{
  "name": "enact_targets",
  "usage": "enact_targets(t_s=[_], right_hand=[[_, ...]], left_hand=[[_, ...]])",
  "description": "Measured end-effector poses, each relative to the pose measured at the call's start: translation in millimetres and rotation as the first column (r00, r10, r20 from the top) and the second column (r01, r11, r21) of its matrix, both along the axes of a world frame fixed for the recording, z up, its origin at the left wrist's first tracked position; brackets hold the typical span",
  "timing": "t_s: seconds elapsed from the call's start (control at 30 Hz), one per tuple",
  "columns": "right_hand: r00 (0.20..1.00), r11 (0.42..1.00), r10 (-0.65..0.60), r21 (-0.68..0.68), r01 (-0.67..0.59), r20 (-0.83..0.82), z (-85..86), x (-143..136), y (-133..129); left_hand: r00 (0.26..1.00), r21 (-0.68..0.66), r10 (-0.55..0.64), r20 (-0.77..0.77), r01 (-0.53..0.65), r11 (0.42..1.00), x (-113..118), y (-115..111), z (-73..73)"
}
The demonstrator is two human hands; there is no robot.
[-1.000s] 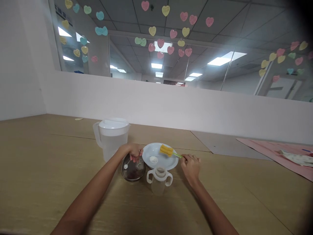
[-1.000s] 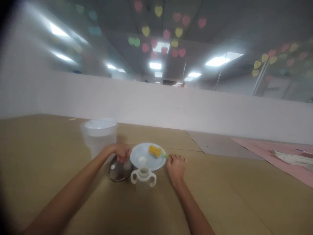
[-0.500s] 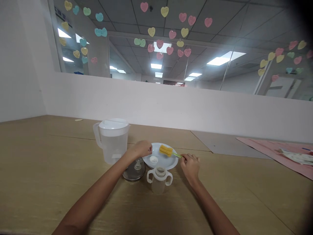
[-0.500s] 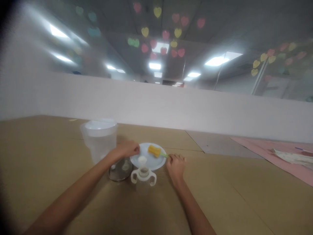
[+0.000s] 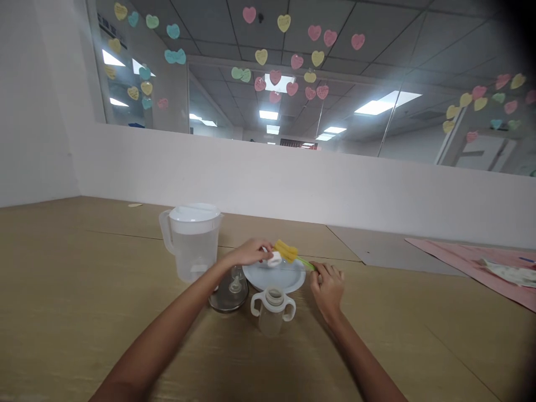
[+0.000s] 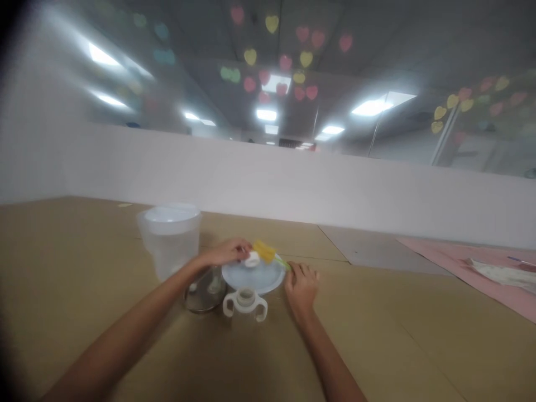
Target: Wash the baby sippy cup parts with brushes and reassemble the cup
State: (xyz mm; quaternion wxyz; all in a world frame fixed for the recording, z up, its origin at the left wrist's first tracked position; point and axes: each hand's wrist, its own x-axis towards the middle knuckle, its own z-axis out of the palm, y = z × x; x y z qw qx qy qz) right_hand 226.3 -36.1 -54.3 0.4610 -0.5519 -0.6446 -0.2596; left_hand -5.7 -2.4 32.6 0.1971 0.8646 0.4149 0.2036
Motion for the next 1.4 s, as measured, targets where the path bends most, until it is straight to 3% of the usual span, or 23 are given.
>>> enact_targets(t_s=[0.07, 0.13, 0.27, 0.4, 0.5, 0.67, 0.87, 1.13, 1.27, 1.33, 1.4], right_hand=[[1.000, 1.000, -0.013, 0.006, 0.013, 0.012, 0.1, -1, -1], [1.000, 1.000, -0.024, 0.006, 0.024, 0.020, -0.1, -1, -1], [0.999, 1.000, -0.021, -0.008, 0.021, 0.029, -1.4, -1, 0], [0.999, 1.000, -0.020, -0.013, 0.020, 0.038, -2.4, 1, 2], [0.999, 0.999, -0.027, -0.021, 0.028, 0.031, -2.9, 1, 2], [1.000, 0.999, -0.010, -0.034, 0.010, 0.023, -2.0, 0, 1], [1.000, 0.999, -0.008, -0.037, 0.009, 0.014, 0.4, -1, 0], [1.000, 0.999, -0.002, -0.039, 0.003, 0.014, -0.9, 0, 1], [1.000, 0.999, -0.014, -0.046, 0.014, 0.010, 1.1, -1, 0], [1.000, 0.998, -0.029, -0.056, 0.029, -0.005, 2.8, -1, -2], [0.998, 0.997, -0.048, -0.065, 0.046, -0.028, 4.1, -1, -3]], left_hand=[[0.980, -0.031, 0.014, 0.197, -0.008, 0.999, -8, -9, 19.5], [0.952, 0.006, 0.075, 0.297, -0.080, 0.997, -17, -17, 34.6], [0.968, -0.012, 0.113, 0.225, -0.114, 0.993, -35, -24, 47.7], [0.989, -0.093, 0.079, 0.125, -0.067, 0.993, -47, -23, 47.8], [0.996, -0.100, 0.064, -0.064, -0.070, 0.993, -49, -24, 46.7], [0.941, -0.117, 0.062, -0.333, -0.106, 0.987, -46, -20, 37.2], [0.894, -0.038, 0.234, -0.382, -0.268, 0.963, -48, -8, 24.1], [0.814, -0.158, 0.198, -0.546, -0.331, 0.930, -26, -10, 7.0], [0.747, 0.034, 0.286, -0.601, -0.333, 0.942, -14, -25, 15.3], [0.796, 0.099, 0.285, -0.534, -0.275, 0.956, -8, -41, 23.6], [0.900, 0.075, 0.176, -0.399, -0.160, 0.984, 0, -59, 28.9]])
